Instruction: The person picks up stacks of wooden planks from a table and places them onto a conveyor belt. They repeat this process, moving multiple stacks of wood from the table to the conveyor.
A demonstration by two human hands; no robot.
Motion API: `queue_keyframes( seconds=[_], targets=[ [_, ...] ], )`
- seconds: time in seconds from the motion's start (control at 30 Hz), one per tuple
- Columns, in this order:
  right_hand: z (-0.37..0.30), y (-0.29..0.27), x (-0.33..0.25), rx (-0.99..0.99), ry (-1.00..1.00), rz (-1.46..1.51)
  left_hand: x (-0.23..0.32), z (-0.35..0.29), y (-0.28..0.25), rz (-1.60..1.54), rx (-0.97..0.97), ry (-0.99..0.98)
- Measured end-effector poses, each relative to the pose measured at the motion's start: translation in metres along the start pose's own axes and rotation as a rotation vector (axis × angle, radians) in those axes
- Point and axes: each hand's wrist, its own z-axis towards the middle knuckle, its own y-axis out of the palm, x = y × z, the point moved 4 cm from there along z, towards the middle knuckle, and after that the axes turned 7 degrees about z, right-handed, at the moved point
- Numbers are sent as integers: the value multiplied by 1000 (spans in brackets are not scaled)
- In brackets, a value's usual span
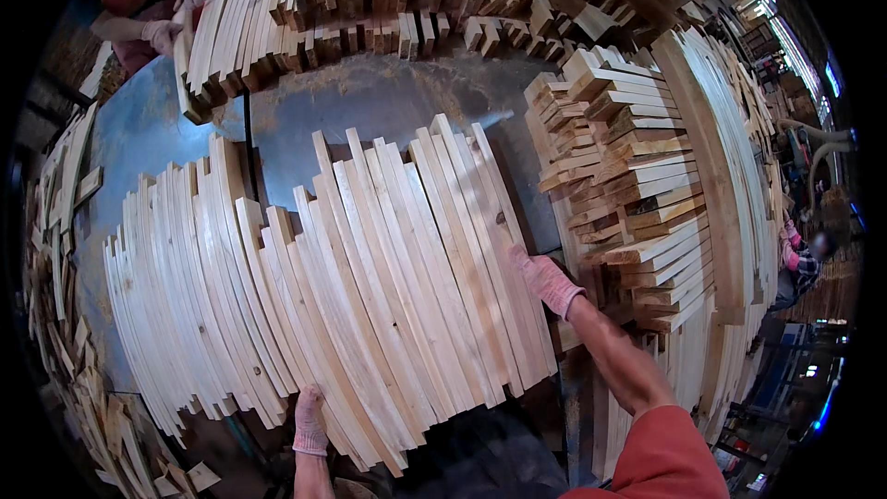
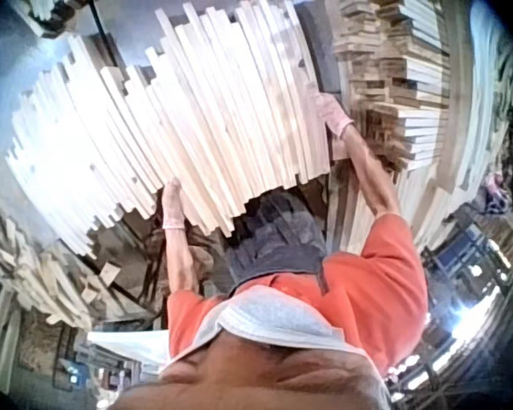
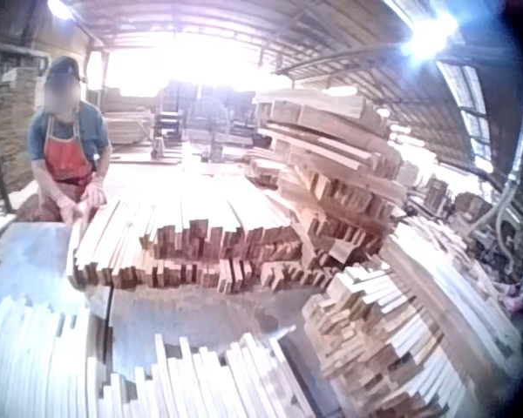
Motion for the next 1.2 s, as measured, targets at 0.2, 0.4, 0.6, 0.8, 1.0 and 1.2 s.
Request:
queue_keyframes(
  seconds=[0.2,0.4,0.6,0.8,1.0,1.2],
  targets=[
    [-5,13,10,-123,63,312,11,-3,13,32,-26,-107],
    [-30,20,2,-330,156,605,14,-16,10,164,-62,-94],
    [-47,24,31,-565,212,982,66,-77,45,82,-83,-71],
    [-66,16,17,-546,98,874,85,-134,57,89,-38,-45],
    [-71,0,-15,-456,-180,585,101,-213,72,-30,16,68],
    [-142,14,-92,-682,-294,664,94,-314,67,-65,112,294]
  ],
)
